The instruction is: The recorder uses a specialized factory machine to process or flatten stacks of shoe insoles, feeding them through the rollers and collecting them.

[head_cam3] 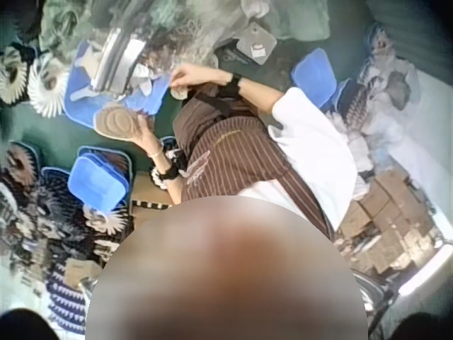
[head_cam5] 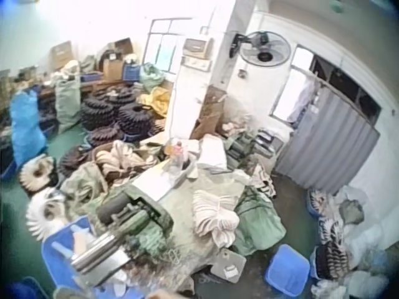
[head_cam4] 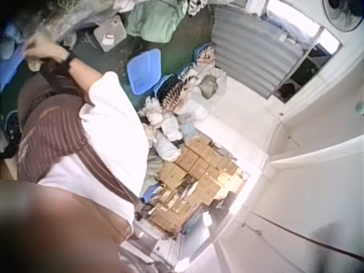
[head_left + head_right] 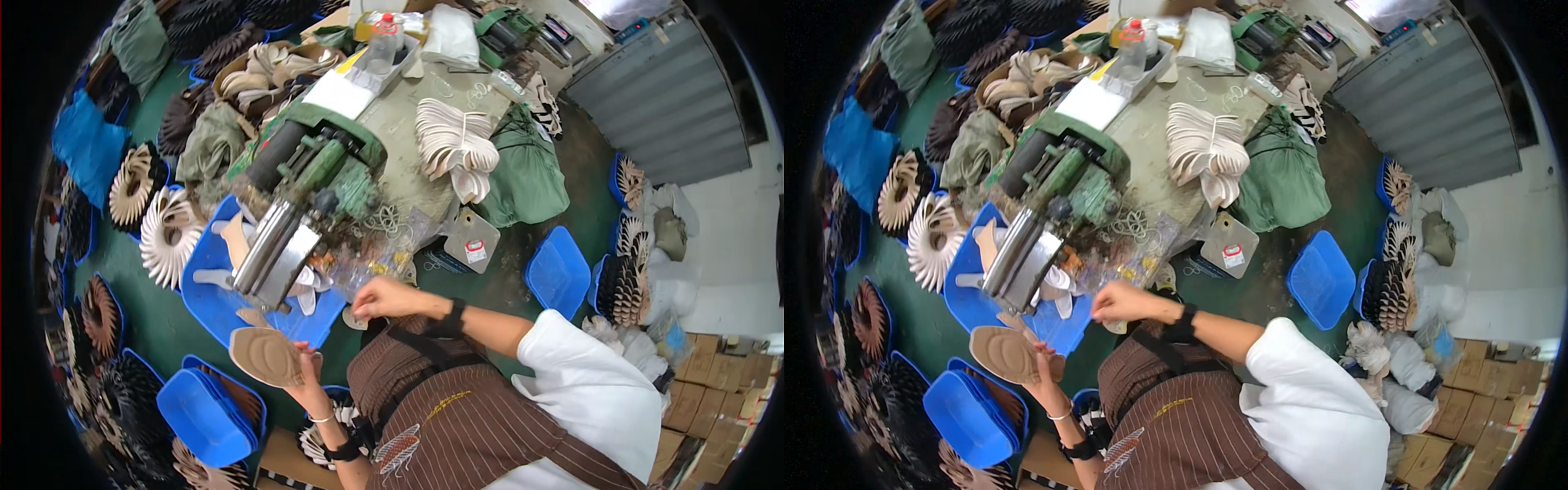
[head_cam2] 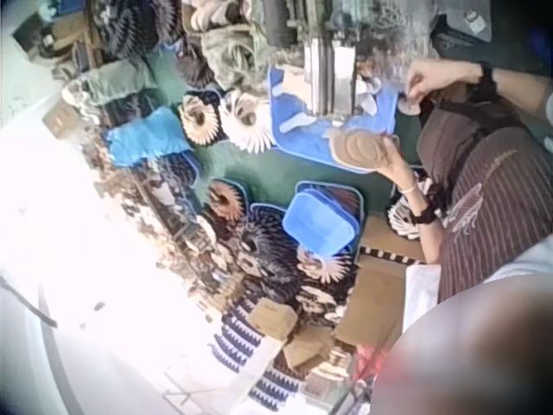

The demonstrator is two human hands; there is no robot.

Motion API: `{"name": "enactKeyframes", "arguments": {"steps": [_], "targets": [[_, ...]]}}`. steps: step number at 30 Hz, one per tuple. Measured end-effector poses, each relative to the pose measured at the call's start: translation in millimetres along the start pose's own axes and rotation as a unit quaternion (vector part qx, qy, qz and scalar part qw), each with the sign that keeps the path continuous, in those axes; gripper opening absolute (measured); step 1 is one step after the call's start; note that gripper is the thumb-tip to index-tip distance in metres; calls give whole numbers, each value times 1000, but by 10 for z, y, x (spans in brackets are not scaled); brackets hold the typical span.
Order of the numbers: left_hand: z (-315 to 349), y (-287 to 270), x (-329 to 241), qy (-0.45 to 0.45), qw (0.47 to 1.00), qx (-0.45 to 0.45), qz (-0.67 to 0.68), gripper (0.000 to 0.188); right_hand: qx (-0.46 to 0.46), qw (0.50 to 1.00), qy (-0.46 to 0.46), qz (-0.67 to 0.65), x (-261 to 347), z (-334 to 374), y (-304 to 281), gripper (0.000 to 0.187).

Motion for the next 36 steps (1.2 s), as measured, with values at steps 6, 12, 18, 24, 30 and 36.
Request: {"name": "enactKeyframes", "arguments": {"steps": [6,12,18,24,30,36], "targets": [[-98,770,-236,33,987,153,-30,51,-316,938,-26,142,78,774,-1935,18],[-324,1998,-155,55,953,272,-120,52,-395,858,-22,329,185,768,-3743,33],[-737,3816,-129,268,781,406,-392,47,-197,853,-52,481,-293,41,-4646,56],[-1208,5068,379,306,686,406,-520,51,-88,888,-19,450,-500,-234,-4945,60],[-1435,5317,663,255,670,384,-582,51,-74,908,-14,412,-471,-233,-5106,51],[-1320,5165,834,243,670,367,-598,50,-65,894,-32,443,-482,-232,-5062,51]]}}
Point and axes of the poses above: each hand's wrist, its own z-axis away from the middle knuckle, its own y-axis out of the palm, x = y × z, the point moved 1 cm from there along -z, towards the middle knuckle, and after that the axes turned 4 degrees about -z, right-handed, at the moved point
